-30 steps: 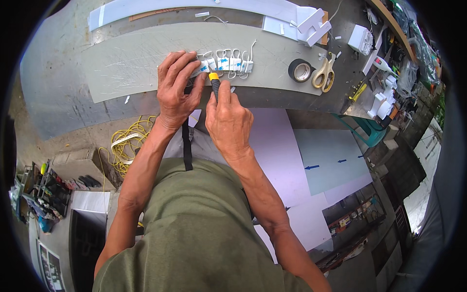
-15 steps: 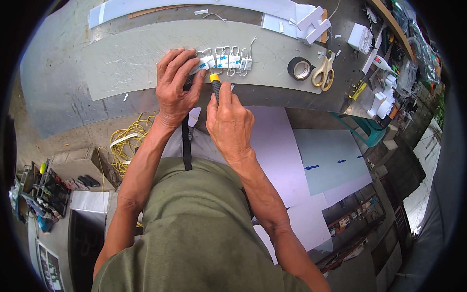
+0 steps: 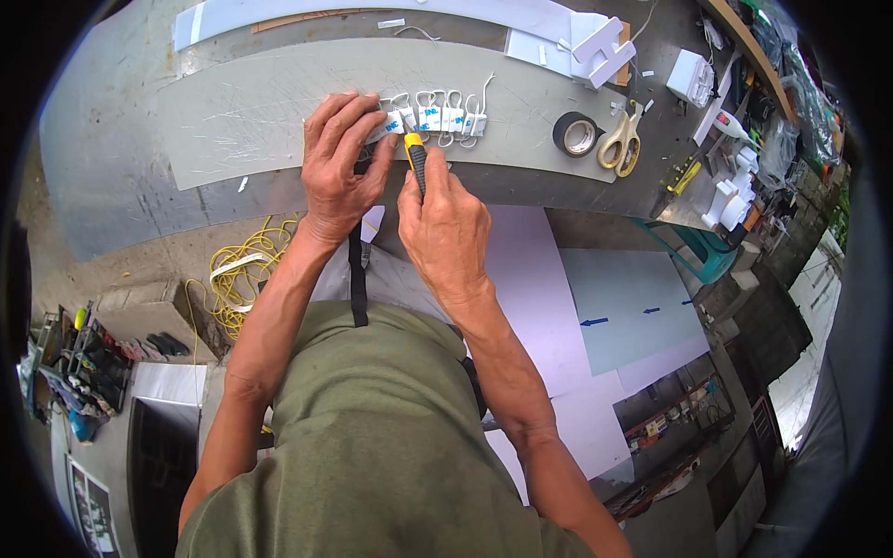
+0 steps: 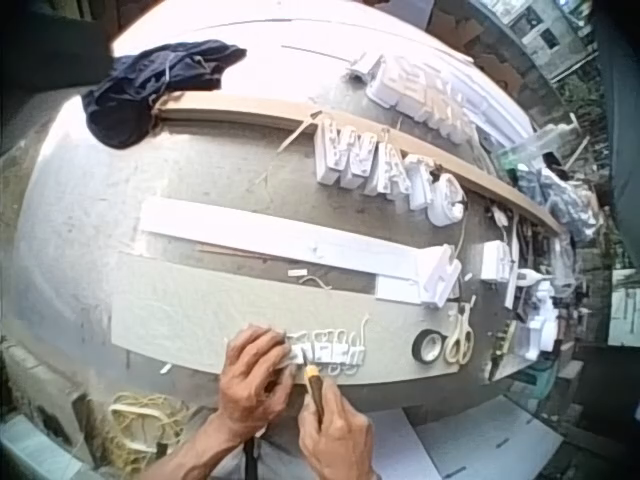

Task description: The recorder prepares and assembles LED-backlit sign letters, wiring components and using adhesive tape.

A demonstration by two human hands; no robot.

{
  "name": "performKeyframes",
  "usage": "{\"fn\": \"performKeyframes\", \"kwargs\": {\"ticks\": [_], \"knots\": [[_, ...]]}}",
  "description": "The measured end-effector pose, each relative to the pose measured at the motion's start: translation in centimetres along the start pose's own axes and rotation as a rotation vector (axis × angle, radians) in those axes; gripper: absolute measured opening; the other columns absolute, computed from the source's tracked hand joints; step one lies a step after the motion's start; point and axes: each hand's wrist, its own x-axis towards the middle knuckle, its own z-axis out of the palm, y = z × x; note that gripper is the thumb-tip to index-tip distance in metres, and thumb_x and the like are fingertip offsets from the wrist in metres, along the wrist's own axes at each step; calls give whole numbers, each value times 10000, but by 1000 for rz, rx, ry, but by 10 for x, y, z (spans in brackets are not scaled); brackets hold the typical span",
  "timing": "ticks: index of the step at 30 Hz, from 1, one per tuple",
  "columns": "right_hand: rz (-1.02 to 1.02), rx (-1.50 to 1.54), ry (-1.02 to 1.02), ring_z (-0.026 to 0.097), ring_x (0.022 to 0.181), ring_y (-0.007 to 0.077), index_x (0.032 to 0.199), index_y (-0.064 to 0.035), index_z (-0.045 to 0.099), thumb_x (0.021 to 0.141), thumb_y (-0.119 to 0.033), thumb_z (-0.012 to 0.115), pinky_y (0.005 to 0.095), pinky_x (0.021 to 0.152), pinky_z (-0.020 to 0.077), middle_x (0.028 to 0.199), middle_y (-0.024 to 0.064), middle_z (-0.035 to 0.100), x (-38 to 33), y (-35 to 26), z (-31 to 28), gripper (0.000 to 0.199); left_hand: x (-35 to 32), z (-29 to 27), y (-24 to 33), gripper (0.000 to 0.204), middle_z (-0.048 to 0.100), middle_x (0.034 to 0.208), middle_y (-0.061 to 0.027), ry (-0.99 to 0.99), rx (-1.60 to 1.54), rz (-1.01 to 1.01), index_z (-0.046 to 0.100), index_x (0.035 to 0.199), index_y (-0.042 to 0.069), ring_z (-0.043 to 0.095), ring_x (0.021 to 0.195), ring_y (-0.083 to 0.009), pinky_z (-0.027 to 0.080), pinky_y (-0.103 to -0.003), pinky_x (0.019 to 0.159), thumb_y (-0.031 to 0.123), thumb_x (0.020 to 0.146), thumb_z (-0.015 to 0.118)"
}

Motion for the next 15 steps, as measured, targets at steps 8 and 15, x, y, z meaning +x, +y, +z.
{"fn": "performKeyframes", "kwargs": {"ticks": [8, 15], "knots": [[21, -44, -29, 718, 641, 405, 1119, 23, 552, 960, -99, 690, 482, 537, 551, 745, 207, 685, 3, -4, 1, 244, 0, 0, 1, 344, 719, 1256, -70, -5, 1, -4, 741, 1109, 51, 615, 1268, -285, 457, -452, 1125, 21, 780, 836], [32, -99, -63, 721, 646, 407, 1096, 21, 537, 952, -101, 695, 484, 536, 559, 736, 202, 684, 4, -9, -3, 246, 0, 1, 0, 346, 719, 1251, -76, 4, 4, 4, 739, 1106, 43, 616, 1264, -290, 460, -447, 1120, 12, 775, 837]]}}
